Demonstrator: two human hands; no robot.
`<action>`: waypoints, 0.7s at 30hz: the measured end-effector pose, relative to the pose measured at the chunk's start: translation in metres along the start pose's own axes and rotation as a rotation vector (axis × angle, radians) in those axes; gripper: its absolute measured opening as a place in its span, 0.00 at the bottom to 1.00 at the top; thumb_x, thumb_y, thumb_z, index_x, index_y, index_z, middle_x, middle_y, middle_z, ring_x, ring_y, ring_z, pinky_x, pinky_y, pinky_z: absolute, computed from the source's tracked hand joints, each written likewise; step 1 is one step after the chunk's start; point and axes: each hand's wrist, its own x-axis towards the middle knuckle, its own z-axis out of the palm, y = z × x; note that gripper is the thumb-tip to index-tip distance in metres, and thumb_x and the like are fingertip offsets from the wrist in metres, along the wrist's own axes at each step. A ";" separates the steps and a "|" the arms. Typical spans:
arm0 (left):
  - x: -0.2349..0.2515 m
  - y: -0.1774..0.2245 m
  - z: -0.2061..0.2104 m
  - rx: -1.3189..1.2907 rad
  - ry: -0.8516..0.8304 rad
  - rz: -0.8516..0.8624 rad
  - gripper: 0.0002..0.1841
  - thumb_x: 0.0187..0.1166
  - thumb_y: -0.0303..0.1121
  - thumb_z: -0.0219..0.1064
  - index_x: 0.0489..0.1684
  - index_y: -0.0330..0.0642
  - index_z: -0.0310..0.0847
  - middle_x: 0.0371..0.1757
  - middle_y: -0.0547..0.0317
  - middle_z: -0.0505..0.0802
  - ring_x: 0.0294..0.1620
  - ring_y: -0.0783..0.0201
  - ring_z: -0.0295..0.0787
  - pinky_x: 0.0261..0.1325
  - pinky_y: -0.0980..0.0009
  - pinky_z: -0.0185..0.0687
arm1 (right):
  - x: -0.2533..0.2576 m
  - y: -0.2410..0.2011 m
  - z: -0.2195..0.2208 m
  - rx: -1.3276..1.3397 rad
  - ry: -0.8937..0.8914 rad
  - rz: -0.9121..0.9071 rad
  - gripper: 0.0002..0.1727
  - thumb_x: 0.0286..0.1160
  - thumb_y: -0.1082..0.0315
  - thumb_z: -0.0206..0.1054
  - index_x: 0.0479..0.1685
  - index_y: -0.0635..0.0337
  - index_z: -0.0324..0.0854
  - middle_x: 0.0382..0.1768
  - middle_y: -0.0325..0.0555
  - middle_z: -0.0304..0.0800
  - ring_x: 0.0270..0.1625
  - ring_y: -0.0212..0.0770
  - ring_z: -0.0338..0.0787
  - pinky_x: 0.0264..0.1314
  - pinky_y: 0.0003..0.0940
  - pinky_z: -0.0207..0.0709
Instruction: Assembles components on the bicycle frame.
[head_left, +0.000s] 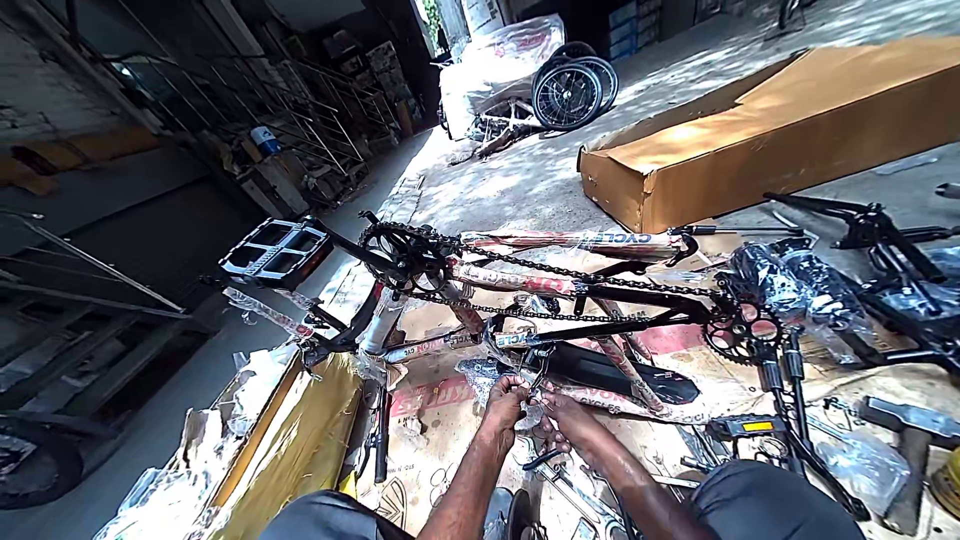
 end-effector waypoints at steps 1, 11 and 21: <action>0.001 0.000 -0.001 0.000 -0.004 0.005 0.04 0.83 0.24 0.64 0.49 0.38 0.78 0.45 0.49 0.86 0.48 0.53 0.83 0.54 0.51 0.81 | -0.001 0.011 0.016 0.115 0.101 -0.036 0.19 0.96 0.60 0.45 0.74 0.58 0.70 0.24 0.36 0.70 0.15 0.29 0.65 0.15 0.24 0.60; -0.001 0.002 0.000 -0.096 -0.045 -0.049 0.07 0.87 0.26 0.61 0.55 0.34 0.75 0.40 0.46 0.86 0.31 0.57 0.87 0.33 0.62 0.88 | 0.000 0.028 0.051 0.275 0.230 -0.209 0.25 0.96 0.63 0.48 0.85 0.66 0.64 0.54 0.56 0.89 0.39 0.43 0.93 0.43 0.38 0.89; 0.006 0.008 -0.010 0.091 -0.044 -0.084 0.06 0.88 0.32 0.62 0.49 0.39 0.81 0.42 0.52 0.86 0.44 0.57 0.83 0.47 0.56 0.80 | 0.014 0.011 0.030 0.043 0.127 -0.147 0.19 0.96 0.57 0.48 0.66 0.61 0.75 0.25 0.39 0.76 0.19 0.34 0.77 0.20 0.30 0.77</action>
